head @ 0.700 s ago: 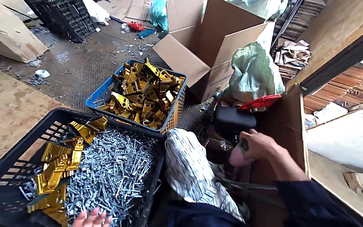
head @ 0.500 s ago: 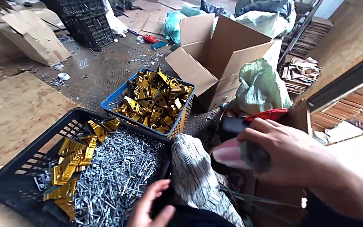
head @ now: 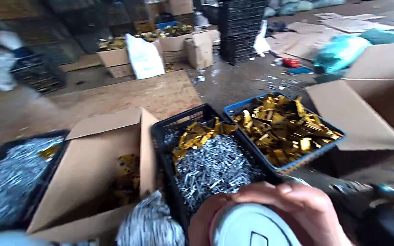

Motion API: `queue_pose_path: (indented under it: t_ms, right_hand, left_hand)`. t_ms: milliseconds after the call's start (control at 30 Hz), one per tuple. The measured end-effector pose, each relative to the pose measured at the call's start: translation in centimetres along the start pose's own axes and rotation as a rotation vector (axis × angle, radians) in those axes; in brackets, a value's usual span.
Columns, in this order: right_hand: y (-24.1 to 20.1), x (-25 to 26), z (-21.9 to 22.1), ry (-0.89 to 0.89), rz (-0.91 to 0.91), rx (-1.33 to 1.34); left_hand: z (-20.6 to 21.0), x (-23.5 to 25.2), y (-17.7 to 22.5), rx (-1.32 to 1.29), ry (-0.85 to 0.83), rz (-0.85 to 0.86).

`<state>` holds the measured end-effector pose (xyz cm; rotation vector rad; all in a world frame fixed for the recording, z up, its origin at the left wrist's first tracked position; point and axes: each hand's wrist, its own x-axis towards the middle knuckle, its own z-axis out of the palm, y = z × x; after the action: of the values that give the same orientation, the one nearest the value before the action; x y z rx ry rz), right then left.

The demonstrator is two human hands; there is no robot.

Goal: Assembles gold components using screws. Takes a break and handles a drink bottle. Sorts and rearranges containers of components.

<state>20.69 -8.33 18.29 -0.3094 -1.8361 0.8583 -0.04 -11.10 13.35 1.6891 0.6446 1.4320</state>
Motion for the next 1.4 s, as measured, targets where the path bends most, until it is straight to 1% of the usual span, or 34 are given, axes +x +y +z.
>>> queue_pose_path:
  t_ms: [33,67,100,133,167,200,267,300,333,367,433,533,633,800,867,933,1000,1100,1167,1233,1300,1367,1400]
  right_hand:
    - [1.0,0.0,1.5,0.043,-0.023,0.087]
    - [1.7,0.1,3.0,0.090,-0.050,0.146]
    - [2.1,0.2,4.2,0.137,-0.071,0.200]
    - [2.3,0.4,5.2,0.177,-0.083,0.244]
    - [2.4,0.4,6.0,0.208,-0.097,0.271]
    - [2.5,0.5,6.5,0.228,-0.108,0.287]
    - [2.5,0.6,6.8,0.229,-0.103,0.348]
    - [2.4,0.6,6.8,0.232,-0.095,0.373]
    - [2.4,0.6,6.9,0.236,-0.095,0.391]
    - [2.4,0.6,7.0,0.245,-0.100,0.391]
    - [2.5,0.6,7.1,0.264,-0.113,0.381]
    - [2.6,0.6,7.2,0.270,-0.104,0.399]
    - [2.7,0.6,7.0,0.249,-0.082,0.408]
    - [3.4,0.6,7.1,0.263,-0.076,0.409]
    - [3.8,0.5,7.1,0.247,-0.057,0.395]
    - [4.3,0.4,7.2,0.255,-0.049,0.395]
    - [4.9,0.1,6.9,0.217,-0.026,0.380]
    - [5.7,-0.8,6.2,0.156,-0.006,0.260]
    - [6.0,-1.3,5.5,0.098,0.019,0.123]
    - [6.1,-1.5,4.8,0.056,0.057,-0.081]
    - [6.1,-1.6,4.1,0.013,0.062,-0.318]
    - [5.5,-1.4,3.6,-0.071,0.043,-0.568]
    - [5.0,-1.2,3.5,-0.116,0.040,-0.656]
  left_hand:
    - [-0.4,-0.5,-0.2,0.012,0.041,0.015]
    - [-0.6,-1.0,-1.3,0.012,0.093,0.060]
    - [-0.5,-1.6,-3.4,0.012,0.162,0.150]
    - [-0.5,-1.8,-4.5,0.026,0.202,0.213]
    - [-0.7,-1.7,-4.3,0.042,0.213,0.220]
    - [-1.1,-1.3,-2.9,0.057,0.199,0.175]
    - [-2.3,-0.7,-1.6,0.065,0.081,0.126]
    - [-2.4,-1.0,-2.2,0.072,0.062,0.146]
    - [-2.1,-1.8,-3.8,0.065,0.085,0.207]
    - [-1.5,-2.6,-4.9,0.058,0.151,0.232]
    - [-0.9,-3.5,-5.4,0.046,0.206,0.203]
    - [-1.0,-3.3,-3.8,0.037,0.198,0.040]
    - [-1.0,-4.0,-5.9,0.030,0.190,0.138]
    - [-0.7,-5.0,-7.3,0.055,0.232,0.220]
    - [-0.9,-5.5,-7.4,0.089,0.220,0.214]
    - [-1.1,-5.1,-7.7,0.046,0.205,0.181]
    - [-1.2,-5.2,-8.0,-0.004,0.213,0.136]
    - [-1.0,-6.0,-8.8,0.029,0.269,0.122]
    - [-0.9,-6.0,-9.3,0.041,0.300,0.126]
    - [-1.2,-5.0,-9.5,0.053,0.322,0.114]
    - [-1.5,-4.4,-8.9,0.083,0.316,0.046]
    - [-1.6,-5.0,-8.3,0.125,0.300,-0.030]
    - [-1.4,-5.2,-8.6,0.142,0.314,-0.028]
